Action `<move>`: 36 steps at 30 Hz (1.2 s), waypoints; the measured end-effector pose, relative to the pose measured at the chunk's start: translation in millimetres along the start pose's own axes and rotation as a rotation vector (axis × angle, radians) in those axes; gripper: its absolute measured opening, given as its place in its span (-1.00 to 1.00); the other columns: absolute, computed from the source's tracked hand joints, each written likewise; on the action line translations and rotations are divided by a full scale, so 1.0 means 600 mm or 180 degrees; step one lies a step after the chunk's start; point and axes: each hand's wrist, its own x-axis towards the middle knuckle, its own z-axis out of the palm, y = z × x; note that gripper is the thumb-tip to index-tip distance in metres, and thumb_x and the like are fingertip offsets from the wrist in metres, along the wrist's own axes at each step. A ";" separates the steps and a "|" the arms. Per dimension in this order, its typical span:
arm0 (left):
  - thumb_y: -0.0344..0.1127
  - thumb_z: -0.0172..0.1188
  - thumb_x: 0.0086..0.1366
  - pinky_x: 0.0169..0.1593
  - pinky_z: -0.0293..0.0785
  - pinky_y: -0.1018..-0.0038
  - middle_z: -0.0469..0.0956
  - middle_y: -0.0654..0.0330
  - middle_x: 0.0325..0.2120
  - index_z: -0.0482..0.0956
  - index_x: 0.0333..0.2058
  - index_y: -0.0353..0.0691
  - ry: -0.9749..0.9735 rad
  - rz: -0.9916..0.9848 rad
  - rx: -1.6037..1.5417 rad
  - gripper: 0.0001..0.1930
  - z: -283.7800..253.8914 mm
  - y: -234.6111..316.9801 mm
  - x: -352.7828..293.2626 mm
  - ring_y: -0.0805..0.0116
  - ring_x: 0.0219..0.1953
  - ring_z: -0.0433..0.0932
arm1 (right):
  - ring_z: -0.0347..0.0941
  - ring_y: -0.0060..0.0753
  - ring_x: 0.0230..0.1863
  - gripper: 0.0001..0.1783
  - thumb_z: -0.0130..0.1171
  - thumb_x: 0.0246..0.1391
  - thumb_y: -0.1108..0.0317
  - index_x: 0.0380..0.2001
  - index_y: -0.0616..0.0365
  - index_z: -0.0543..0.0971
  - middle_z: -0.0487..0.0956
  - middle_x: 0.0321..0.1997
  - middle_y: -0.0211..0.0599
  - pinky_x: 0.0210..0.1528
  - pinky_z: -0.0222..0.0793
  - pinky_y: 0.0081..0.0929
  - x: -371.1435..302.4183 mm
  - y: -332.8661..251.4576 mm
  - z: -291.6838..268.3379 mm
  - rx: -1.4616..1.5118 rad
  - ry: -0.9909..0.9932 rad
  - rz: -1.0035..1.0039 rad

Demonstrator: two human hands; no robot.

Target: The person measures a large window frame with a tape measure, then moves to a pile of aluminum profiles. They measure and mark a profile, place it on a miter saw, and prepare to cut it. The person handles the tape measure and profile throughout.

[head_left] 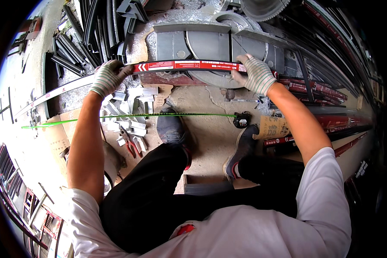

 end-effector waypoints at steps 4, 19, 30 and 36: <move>-0.01 0.38 0.39 -0.12 0.54 0.46 0.69 0.18 -0.36 0.68 -0.14 -0.35 -0.0082 -0.0143 -0.0248 -0.58 -0.001 -0.001 0.004 0.48 -0.29 0.56 | 0.53 0.12 -0.09 -0.67 0.26 0.24 0.07 -0.16 0.11 0.62 0.58 -0.16 0.02 0.05 0.49 -0.04 -0.003 0.007 0.022 0.0186 0.0500 0.0182; 0.11 0.43 0.31 -0.26 0.54 0.43 0.64 0.20 -0.46 0.70 -0.18 -0.35 -0.0013 -0.0178 -0.0443 -0.48 -0.003 -0.042 0.002 0.47 -0.42 0.52 | 0.49 0.08 0.13 -0.51 0.41 0.08 -0.07 -0.07 0.05 0.68 0.58 0.05 -0.02 0.25 0.42 -0.07 -0.052 0.049 0.040 0.0025 0.0894 0.1355; -0.04 0.45 0.24 0.05 0.49 0.13 0.67 0.04 -0.20 0.72 -0.14 -0.14 0.1184 0.0708 0.0868 -0.65 0.013 0.005 -0.025 -0.04 -0.09 0.59 | 0.51 0.01 0.14 -0.51 0.38 0.09 -0.14 -0.11 0.00 0.70 0.61 0.00 -0.08 0.28 0.41 -0.13 -0.040 0.042 0.014 0.0186 0.0363 0.1690; -0.42 0.41 0.19 0.08 0.47 0.09 0.62 0.05 -0.09 0.66 0.03 -0.07 0.1451 0.1707 0.0901 -0.61 0.066 0.096 -0.061 -0.05 -0.03 0.57 | 0.50 0.04 0.17 -0.47 0.36 0.10 -0.16 -0.05 0.00 0.69 0.61 0.06 -0.05 0.30 0.40 -0.12 -0.042 0.048 0.022 0.0140 0.0397 0.1664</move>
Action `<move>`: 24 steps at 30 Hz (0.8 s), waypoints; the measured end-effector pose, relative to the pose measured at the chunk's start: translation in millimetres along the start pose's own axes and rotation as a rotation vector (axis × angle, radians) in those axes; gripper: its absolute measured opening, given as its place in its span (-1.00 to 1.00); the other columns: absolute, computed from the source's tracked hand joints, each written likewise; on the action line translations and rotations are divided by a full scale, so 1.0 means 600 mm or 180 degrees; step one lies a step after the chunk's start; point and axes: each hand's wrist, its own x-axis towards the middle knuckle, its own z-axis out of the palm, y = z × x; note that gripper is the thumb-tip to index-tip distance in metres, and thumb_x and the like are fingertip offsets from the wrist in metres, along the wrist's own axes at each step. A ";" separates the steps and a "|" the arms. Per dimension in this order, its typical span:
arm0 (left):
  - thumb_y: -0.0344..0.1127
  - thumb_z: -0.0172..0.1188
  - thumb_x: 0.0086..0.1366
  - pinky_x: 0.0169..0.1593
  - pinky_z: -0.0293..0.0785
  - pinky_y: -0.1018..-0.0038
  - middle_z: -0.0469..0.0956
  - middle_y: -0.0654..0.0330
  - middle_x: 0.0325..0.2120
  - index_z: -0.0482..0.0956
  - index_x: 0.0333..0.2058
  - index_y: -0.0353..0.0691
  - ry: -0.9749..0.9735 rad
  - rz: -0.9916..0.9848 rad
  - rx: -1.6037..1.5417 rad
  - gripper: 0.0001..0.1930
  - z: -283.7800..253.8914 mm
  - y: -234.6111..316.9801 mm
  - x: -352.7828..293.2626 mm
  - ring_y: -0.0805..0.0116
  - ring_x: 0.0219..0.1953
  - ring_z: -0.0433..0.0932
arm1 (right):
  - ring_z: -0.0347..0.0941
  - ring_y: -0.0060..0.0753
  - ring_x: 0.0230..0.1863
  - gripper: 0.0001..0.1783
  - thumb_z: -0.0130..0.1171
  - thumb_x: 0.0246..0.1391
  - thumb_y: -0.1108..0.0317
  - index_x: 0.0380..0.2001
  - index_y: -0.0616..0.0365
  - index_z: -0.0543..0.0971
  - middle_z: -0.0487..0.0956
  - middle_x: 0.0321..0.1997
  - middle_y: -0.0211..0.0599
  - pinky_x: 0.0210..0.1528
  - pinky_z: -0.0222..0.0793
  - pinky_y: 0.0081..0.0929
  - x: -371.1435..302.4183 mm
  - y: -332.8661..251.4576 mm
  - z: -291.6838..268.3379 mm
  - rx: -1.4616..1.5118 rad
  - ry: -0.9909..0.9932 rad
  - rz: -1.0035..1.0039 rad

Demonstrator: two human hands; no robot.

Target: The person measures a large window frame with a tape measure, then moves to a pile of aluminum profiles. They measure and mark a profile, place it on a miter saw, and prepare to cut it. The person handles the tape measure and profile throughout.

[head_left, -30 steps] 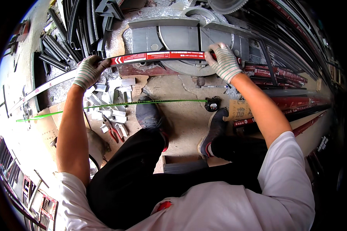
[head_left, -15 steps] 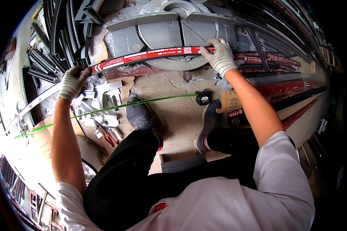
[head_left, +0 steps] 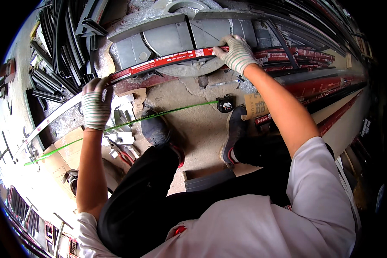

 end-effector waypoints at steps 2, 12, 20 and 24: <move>-0.40 0.37 0.20 0.13 0.46 0.11 0.61 0.06 -0.04 0.62 0.10 -0.07 -0.0279 0.0028 -0.0051 -0.55 0.003 0.044 0.009 -0.05 0.03 0.55 | 0.50 0.05 0.18 -0.46 0.36 0.10 -0.17 -0.03 0.00 0.69 0.60 0.07 -0.04 0.31 0.39 -0.11 -0.002 -0.002 -0.001 -0.0027 -0.0007 0.0023; -0.26 0.28 0.25 0.27 0.37 0.01 0.52 0.00 0.15 0.53 0.22 -0.23 -0.0335 -0.0182 0.0483 -0.45 0.030 0.082 -0.010 -0.06 0.20 0.48 | 0.52 0.05 0.09 -0.54 0.42 0.09 -0.06 -0.11 0.04 0.67 0.59 0.02 -0.03 0.23 0.43 -0.10 -0.010 -0.001 0.005 -0.0010 0.0312 -0.0110; -0.26 0.28 0.22 0.27 0.38 0.01 0.49 -0.02 0.17 0.49 0.26 -0.22 -0.0414 -0.0230 0.0582 -0.40 0.028 0.088 -0.011 -0.07 0.21 0.47 | 0.42 0.02 0.19 -0.47 0.31 0.16 0.01 0.03 0.17 0.58 0.54 0.11 0.00 0.33 0.32 -0.05 -0.102 0.012 0.015 -0.0146 0.0836 -0.0393; -0.29 0.31 0.23 0.29 0.38 0.01 0.49 0.01 0.18 0.52 0.25 -0.17 -0.0519 -0.0385 0.0515 -0.42 0.027 0.088 -0.012 -0.08 0.23 0.45 | 0.40 -0.05 0.23 -0.42 0.30 0.17 -0.02 0.10 0.15 0.52 0.48 0.18 -0.03 0.33 0.32 -0.08 -0.209 0.024 0.062 -0.0615 -0.0215 -0.0702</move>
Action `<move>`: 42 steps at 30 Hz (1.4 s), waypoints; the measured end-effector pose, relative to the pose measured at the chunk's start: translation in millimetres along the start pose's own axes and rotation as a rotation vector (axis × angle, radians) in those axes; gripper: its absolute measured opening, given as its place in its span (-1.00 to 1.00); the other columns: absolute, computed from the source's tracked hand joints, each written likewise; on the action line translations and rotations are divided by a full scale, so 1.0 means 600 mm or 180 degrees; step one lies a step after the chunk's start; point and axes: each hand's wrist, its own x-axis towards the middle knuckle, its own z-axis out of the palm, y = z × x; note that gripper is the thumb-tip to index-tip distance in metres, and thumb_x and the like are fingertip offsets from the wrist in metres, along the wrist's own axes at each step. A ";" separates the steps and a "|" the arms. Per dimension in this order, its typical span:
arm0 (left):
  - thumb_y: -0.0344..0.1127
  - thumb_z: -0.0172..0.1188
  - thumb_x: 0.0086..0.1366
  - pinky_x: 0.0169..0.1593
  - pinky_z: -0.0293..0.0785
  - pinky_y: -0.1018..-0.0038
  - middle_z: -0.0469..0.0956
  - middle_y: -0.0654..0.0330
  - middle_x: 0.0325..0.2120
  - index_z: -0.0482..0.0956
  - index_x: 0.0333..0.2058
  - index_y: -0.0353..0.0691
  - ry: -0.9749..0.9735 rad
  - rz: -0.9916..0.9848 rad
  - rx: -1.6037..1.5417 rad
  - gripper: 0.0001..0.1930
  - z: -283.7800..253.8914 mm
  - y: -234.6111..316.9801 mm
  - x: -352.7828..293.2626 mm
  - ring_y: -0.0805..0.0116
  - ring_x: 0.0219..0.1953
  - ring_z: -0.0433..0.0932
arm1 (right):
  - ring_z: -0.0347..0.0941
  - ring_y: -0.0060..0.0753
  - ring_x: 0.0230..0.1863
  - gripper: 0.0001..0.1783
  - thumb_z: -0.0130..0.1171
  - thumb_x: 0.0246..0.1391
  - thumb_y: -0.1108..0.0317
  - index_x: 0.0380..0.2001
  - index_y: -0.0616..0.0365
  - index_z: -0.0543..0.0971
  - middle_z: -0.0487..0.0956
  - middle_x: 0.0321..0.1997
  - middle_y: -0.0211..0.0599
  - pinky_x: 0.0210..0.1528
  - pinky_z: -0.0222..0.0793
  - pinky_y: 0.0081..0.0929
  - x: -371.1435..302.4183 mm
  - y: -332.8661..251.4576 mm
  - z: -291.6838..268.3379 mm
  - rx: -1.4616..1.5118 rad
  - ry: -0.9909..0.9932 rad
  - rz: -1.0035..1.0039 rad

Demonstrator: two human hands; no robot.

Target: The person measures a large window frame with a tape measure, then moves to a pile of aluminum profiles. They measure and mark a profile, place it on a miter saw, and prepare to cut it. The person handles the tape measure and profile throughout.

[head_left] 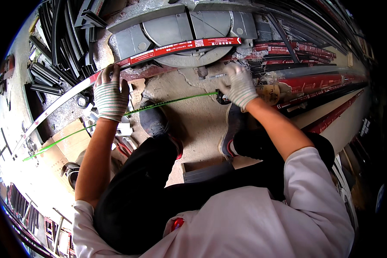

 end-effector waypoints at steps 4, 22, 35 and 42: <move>-0.29 0.26 0.24 0.26 0.39 0.03 0.49 0.01 0.18 0.49 0.25 -0.21 0.0173 0.0119 0.0027 -0.43 0.000 0.003 0.000 -0.06 0.19 0.48 | 0.36 -0.03 0.31 -0.22 0.42 0.06 -0.03 0.26 0.13 0.44 0.44 0.27 -0.08 0.37 0.27 -0.07 -0.064 -0.014 0.044 -0.0124 -0.0994 -0.0301; -0.28 0.26 0.23 0.29 0.35 0.00 0.50 -0.01 0.17 0.51 0.25 -0.19 0.0065 -0.0072 -0.0060 -0.42 0.004 0.005 0.002 -0.07 0.21 0.46 | 0.45 0.13 0.24 -0.28 0.33 0.04 0.13 0.22 0.27 0.45 0.53 0.19 0.10 0.30 0.41 -0.03 -0.022 -0.016 -0.014 -0.0102 -0.2049 -0.0916; -0.24 0.28 0.34 0.18 0.45 0.07 0.57 -0.02 0.04 0.65 0.08 -0.22 0.0241 -0.0126 -0.0298 -0.63 -0.014 0.012 0.017 -0.12 0.08 0.53 | 0.61 0.11 -0.16 -0.68 0.21 0.14 0.20 -0.14 0.20 0.64 0.63 -0.25 0.04 -0.03 0.51 -0.07 0.111 0.007 -0.184 0.0542 -0.1767 -0.1088; -0.22 0.24 0.38 0.07 0.48 0.08 0.62 -0.02 -0.08 0.72 -0.08 -0.20 0.0392 -0.0154 -0.0591 -0.75 -0.020 0.007 0.030 -0.14 -0.08 0.57 | 0.65 0.00 -0.28 -0.69 0.21 0.18 0.18 -0.14 0.14 0.69 0.69 -0.34 -0.02 -0.09 0.56 -0.18 0.196 0.008 -0.186 0.0470 -0.1516 -0.0610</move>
